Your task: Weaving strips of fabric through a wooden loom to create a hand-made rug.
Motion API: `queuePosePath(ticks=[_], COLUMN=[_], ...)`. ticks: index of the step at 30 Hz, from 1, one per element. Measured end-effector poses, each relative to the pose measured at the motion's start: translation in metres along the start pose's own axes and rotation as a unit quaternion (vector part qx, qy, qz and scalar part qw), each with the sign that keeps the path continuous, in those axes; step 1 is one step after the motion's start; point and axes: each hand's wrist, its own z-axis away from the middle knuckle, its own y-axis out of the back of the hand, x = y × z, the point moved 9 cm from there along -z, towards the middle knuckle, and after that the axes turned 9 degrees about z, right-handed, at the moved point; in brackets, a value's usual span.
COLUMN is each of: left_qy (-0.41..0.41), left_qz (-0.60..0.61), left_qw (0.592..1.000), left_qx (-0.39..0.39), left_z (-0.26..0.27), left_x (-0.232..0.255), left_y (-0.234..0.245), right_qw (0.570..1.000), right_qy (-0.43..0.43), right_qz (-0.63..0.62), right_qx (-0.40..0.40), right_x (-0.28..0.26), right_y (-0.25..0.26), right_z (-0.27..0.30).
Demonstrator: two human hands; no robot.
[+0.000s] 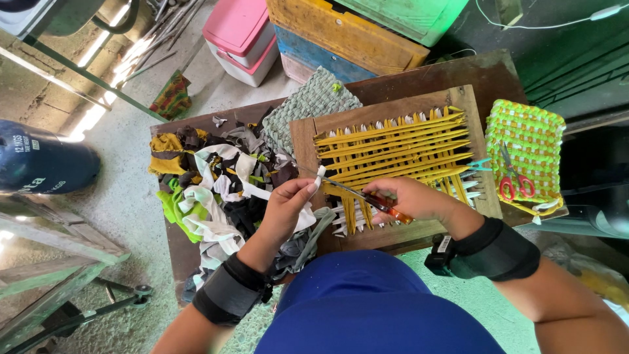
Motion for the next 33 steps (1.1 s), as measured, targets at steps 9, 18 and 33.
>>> queuePosePath(ticks=[9,18,33], left_qy=[-0.002,0.000,0.054], left_qz=[-0.006,-0.012,-0.014], left_qw=[1.000,0.999,0.998], left_qx=[0.021,0.048,-0.005], left_z=[0.006,0.022,0.034], left_x=[-0.011,-0.013,-0.015], left_y=[0.025,0.057,0.042], right_qw=[0.988,0.986,0.981], right_qy=[0.008,0.035,-0.060], right_qz=[0.151,0.163,0.183], right_qx=[0.021,0.004,0.036], right_x=[-0.039,-0.044,-0.035], right_y=[0.009,0.004,0.003], right_z=[-0.001,-0.014,-0.031])
